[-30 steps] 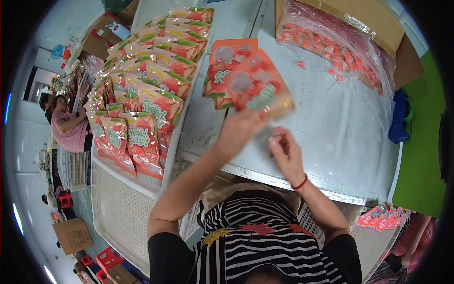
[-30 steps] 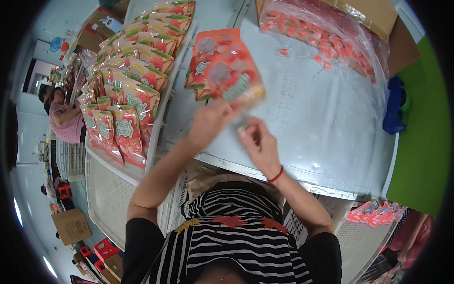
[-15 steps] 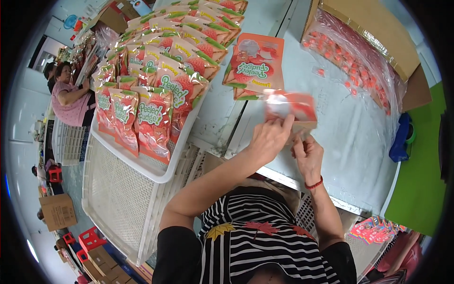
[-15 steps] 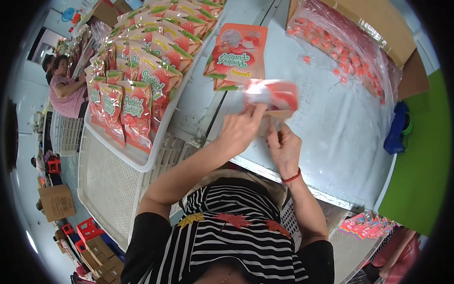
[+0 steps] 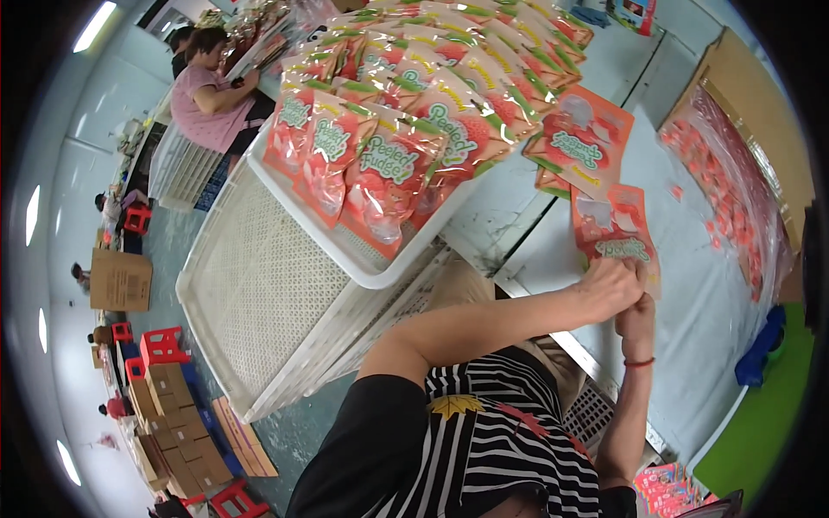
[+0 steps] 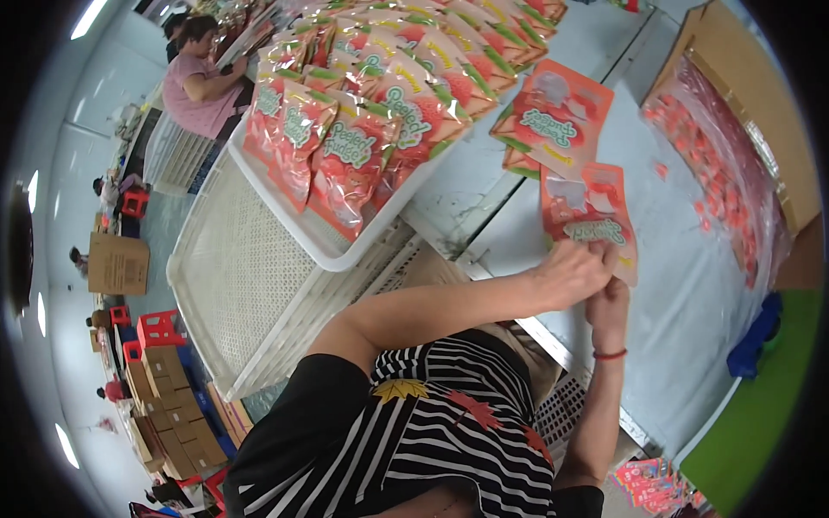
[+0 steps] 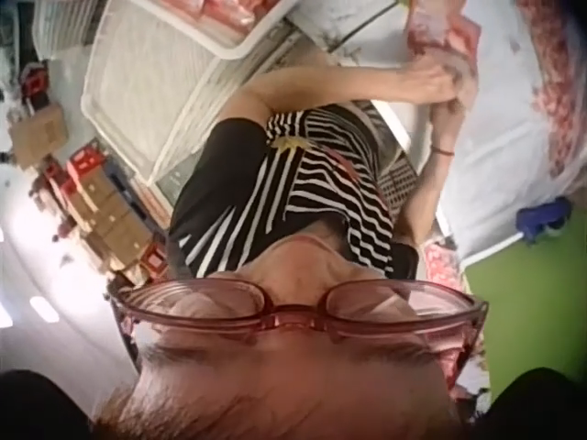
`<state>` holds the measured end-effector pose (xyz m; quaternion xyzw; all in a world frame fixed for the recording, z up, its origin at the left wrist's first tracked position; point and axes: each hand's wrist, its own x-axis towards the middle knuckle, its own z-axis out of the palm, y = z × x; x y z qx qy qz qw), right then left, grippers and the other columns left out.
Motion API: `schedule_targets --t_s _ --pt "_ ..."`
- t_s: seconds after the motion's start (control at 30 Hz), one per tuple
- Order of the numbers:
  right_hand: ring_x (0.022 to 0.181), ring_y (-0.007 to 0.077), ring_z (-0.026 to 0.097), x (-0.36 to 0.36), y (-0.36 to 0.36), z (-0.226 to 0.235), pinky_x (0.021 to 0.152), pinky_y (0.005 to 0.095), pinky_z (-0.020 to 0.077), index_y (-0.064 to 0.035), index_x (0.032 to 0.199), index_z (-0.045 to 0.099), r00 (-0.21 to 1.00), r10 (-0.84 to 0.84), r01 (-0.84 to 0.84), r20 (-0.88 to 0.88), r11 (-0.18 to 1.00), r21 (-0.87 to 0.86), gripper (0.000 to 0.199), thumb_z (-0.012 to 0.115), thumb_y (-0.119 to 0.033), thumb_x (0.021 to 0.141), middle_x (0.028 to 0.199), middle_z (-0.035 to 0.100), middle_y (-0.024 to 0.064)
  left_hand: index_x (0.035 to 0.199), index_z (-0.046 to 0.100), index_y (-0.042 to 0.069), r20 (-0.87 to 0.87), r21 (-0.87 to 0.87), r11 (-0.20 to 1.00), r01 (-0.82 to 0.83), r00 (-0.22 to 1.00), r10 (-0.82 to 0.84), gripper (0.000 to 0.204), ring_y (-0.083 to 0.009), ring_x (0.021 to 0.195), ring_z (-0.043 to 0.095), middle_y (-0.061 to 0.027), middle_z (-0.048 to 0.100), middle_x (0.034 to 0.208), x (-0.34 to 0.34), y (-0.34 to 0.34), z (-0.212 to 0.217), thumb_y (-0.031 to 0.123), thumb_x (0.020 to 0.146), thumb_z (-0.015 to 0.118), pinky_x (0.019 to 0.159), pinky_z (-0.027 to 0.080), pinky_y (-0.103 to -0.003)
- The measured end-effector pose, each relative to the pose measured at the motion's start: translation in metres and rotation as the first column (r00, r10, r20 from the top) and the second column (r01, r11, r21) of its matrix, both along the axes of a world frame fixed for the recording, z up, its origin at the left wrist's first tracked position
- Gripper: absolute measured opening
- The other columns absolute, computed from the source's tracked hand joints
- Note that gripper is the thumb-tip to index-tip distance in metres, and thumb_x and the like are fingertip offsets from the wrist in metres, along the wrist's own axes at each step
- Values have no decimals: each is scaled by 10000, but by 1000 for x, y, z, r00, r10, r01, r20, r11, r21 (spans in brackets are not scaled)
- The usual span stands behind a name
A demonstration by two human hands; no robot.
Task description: Packaging individual pieces of candy into branded pouches.
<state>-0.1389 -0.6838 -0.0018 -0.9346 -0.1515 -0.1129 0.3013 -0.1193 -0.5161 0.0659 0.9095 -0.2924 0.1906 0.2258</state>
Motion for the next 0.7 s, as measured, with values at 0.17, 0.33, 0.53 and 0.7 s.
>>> schedule_targets --t_s 0.17,0.33,0.53,0.7 --pt "1048 239 570 0 30 59 886 358 481 -48 1223 499 688 448 671 -570 -95 735 308 429 -102 928 1168 572 43 1054 509 -141 7 -41 996 78 997 -78 402 -301 552 631 -212 602 736 -7 -5 -5 90 731 571 426 483 -381" --pt "1136 255 516 5 -11 -1 985 387 423 -35 1287 426 687 679 561 -259 -268 783 357 376 -145 951 1236 531 137 1087 507 -129 34 6 994 111 993 -111 411 -312 509 615 -247 601 770 -21 -22 -7 107 755 558 396 460 -388" --pt "1222 271 449 -4 37 104 1026 420 378 -74 1382 326 505 408 859 -761 -150 489 508 426 -328 953 1370 414 125 1225 452 -23 -199 -202 866 458 846 -494 826 -397 1202 383 -224 441 1236 -10 -1 24 341 552 763 868 411 -534" --pt "1265 234 409 -16 -4 48 1008 415 398 -104 1393 325 481 822 545 -305 -7 839 564 531 -328 919 1369 420 89 1319 350 1 -225 19 789 615 771 -596 1084 -435 1280 257 -208 311 1363 6 16 45 430 451 837 1021 226 -589"
